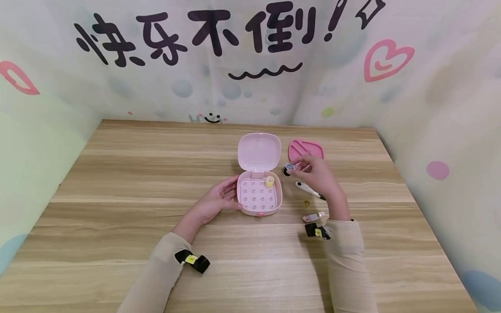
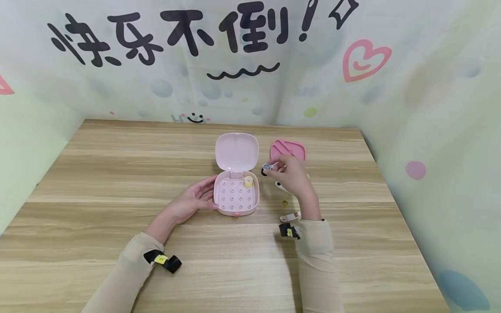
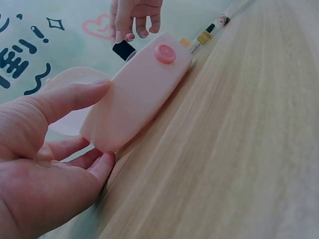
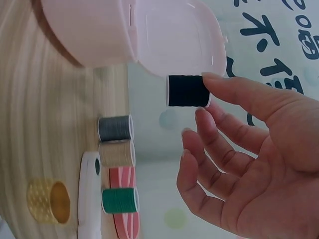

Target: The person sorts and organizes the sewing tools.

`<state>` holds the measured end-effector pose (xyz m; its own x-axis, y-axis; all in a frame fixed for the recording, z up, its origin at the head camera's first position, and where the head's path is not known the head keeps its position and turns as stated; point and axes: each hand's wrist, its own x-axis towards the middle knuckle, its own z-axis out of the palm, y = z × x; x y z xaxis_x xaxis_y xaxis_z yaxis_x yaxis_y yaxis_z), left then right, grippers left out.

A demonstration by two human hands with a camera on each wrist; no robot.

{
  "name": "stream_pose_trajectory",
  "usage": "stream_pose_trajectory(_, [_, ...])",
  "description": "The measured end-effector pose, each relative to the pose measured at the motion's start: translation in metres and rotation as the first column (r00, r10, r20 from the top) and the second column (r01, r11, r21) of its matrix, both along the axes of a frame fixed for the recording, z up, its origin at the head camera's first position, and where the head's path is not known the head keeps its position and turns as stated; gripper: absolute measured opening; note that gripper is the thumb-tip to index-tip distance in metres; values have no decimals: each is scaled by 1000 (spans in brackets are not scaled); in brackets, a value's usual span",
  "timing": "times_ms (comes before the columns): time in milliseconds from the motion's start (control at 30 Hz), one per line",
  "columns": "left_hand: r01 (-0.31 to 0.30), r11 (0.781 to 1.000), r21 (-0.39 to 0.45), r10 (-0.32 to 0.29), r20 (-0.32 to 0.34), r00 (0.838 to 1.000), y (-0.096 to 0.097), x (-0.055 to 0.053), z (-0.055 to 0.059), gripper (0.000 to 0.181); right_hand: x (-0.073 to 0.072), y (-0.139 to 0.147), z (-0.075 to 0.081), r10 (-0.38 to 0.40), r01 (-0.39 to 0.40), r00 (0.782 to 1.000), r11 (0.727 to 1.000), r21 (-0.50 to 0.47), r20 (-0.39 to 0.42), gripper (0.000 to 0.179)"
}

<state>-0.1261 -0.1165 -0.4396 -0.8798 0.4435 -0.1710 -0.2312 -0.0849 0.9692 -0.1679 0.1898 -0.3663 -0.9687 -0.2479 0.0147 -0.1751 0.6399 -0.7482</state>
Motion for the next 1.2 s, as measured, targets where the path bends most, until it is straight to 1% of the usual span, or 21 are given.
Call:
stream_pose_trajectory(167, [1,1000,1,-1,-9,1000,0,-1,-2,94,1,-12,-1,19,-20,1000,999,-26,-6,22])
stream_pose_trajectory(400, [3,1000,3,-2,-16,1000,1,-1,-2,94,2,-26,-2,51,-50,998,997,-63,21,21])
stream_pose_trajectory(700, [8,1000,10,-8,3,1000,0,0,0,95,2,-39,-6,77,-76,997,996,-51,25,23])
stream_pose_trajectory(867, [11,1000,11,-11,1,1000,1,0,0,95,1,-43,-11,73,-72,997,997,-37,16,23])
stream_pose_trajectory(1200, [10,1000,9,-10,-11,1000,1,0,0,94,-1,-50,-21,64,-63,998,995,-71,23,22])
